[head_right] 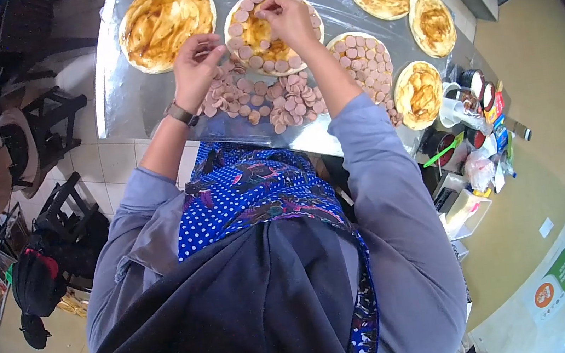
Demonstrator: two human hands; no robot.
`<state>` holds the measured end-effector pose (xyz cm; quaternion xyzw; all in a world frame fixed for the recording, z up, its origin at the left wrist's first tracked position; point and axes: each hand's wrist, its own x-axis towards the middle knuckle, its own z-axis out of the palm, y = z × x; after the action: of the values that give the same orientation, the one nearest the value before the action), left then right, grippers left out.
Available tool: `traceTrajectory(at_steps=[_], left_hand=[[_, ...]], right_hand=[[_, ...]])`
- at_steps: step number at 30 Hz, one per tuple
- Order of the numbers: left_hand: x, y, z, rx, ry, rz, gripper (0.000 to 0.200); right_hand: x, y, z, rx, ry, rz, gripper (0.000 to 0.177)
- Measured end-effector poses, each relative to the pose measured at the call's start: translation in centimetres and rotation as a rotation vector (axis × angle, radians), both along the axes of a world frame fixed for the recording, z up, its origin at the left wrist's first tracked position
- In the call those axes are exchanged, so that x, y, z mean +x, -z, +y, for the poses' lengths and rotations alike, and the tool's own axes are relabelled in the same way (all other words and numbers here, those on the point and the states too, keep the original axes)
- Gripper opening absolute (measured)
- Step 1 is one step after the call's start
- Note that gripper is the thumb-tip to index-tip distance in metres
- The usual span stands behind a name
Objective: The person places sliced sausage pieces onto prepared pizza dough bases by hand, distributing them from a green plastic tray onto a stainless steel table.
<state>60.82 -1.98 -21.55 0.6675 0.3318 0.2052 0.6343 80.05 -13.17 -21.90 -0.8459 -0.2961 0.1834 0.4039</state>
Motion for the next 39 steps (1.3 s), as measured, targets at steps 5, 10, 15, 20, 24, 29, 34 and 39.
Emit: traceTrajectory(at_steps=[5, 10, 15, 20, 24, 29, 34, 39], left_hand=[[-4.1, 0.4, 1.1, 0.364, 0.022, 0.081, 0.017], [-6.4, 1.4, 0.5, 0.559, 0.091, 0.208, 0.017], [-5.8, 1.2, 0.1, 0.841, 0.191, 0.280, 0.021], [-4.9, 0.6, 0.4, 1.004, 0.426, 0.379, 0.034], [-5.4, 0.4, 1.0, 0.961, 0.426, 0.340, 0.033], [-6.1, 0.4, 1.5, 0.505, 0.335, 0.272, 0.026], [-5.7, 0.4, 1.0, 0.169, 0.207, 0.161, 0.024], [-4.9, 2.2, 1.1, -0.087, 0.262, 0.163, 0.022]], right_hand=[[1.7, 4.3, 0.6, 0.097, -0.132, -0.417, 0.011], [-0.3, 2.5, 0.3, 0.056, -0.107, -0.500, 0.008], [-6.9, -0.3, -0.5, -0.026, -0.435, -0.515, 0.009], [-9.9, 0.4, -1.0, -0.168, -0.611, -0.665, 0.016], [-9.3, -0.2, -1.3, -0.153, -0.495, -0.283, 0.012], [-4.1, 1.7, -1.6, 0.077, -0.085, 0.174, 0.017], [-1.1, 2.4, -0.2, -0.058, 0.004, 0.051, 0.014], [-2.0, 2.1, 0.2, 0.090, -0.042, -0.301, 0.013]])
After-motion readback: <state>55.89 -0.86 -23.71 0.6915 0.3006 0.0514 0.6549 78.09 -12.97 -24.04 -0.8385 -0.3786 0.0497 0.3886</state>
